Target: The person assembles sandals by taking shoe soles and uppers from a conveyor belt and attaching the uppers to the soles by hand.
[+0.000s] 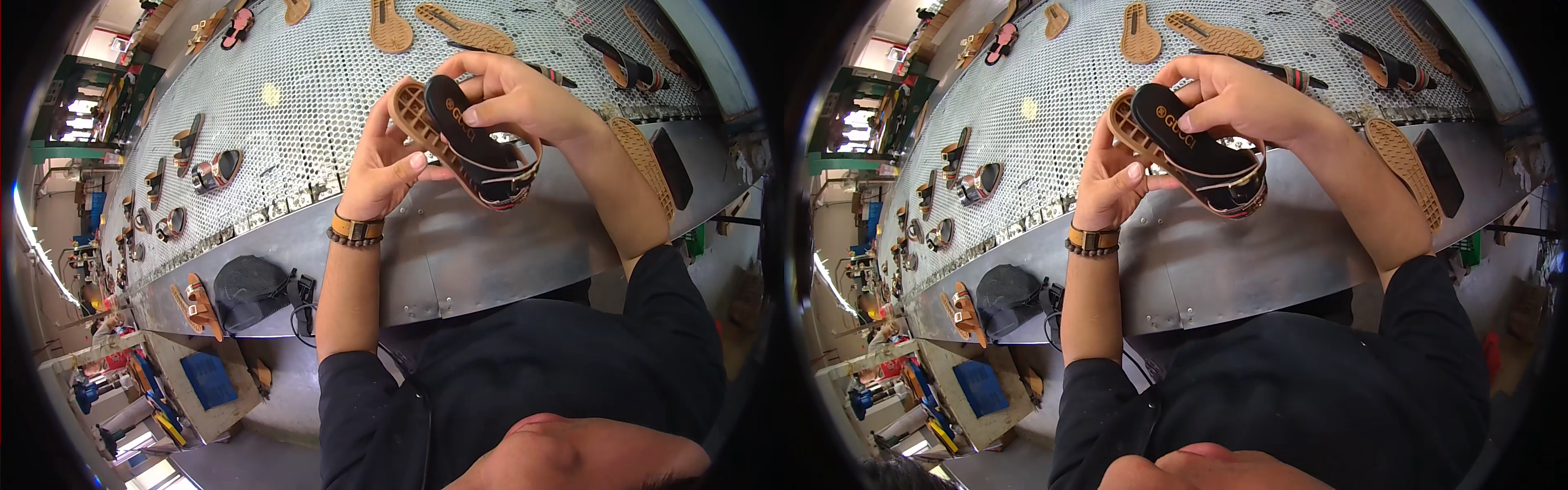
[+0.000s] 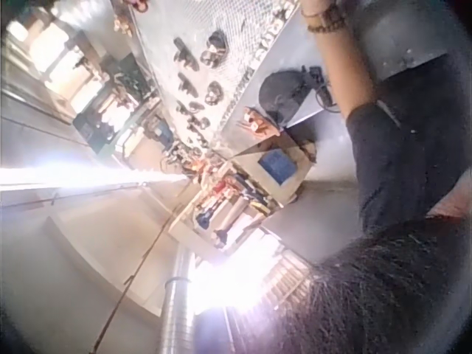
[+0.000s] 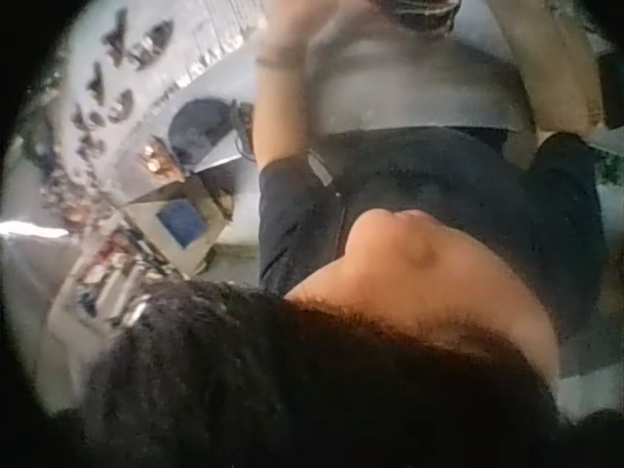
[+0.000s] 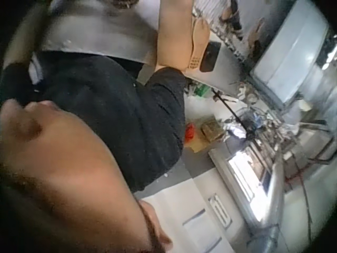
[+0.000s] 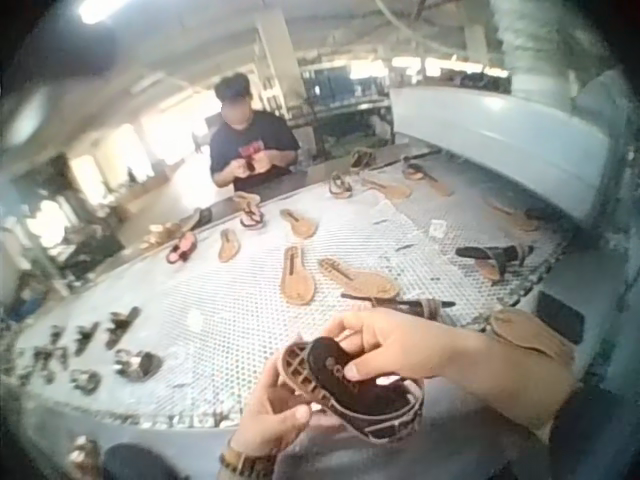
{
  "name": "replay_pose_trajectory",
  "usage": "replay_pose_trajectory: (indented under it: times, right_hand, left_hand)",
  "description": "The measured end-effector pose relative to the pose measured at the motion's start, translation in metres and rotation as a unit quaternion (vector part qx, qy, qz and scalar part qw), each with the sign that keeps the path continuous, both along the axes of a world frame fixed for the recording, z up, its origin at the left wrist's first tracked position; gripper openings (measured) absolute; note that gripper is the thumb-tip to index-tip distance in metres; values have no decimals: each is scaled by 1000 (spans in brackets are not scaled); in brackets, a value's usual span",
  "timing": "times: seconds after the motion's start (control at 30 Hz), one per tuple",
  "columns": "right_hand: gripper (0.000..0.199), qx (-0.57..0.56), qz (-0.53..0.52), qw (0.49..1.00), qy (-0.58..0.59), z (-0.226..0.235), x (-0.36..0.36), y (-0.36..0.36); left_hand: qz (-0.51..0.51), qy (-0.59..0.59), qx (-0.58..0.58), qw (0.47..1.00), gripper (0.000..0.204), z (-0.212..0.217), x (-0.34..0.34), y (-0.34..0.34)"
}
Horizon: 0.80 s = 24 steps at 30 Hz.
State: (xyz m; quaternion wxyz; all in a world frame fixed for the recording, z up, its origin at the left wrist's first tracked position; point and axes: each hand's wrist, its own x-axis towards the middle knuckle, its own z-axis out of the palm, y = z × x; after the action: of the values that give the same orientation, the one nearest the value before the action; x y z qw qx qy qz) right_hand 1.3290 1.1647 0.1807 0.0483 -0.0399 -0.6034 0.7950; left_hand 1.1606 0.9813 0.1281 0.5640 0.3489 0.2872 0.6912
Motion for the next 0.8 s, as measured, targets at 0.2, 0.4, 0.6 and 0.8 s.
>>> replay_pose_trajectory:
  times: [0.2, 0.4, 0.6, 0.8]
  right_hand:
    - [47, 254, -51, 966, 2, 22, 15, -30]
    - [42, 513, -214, 831, 18, 28, 28, -59]
    - [47, 636, -254, 729, -1, 24, 36, -64]
    - [47, 650, -247, 719, 9, 26, 52, -49]
  left_hand:
    - [52, 30, 37, 997, 78, 2, 0, 0]
    - [38, 33, 29, 998, 77, 4, 6, 3]
    - [58, 5, 33, 998, 70, 2, 25, 12]
    - [74, 19, 42, 996, 69, 6, 42, 29]
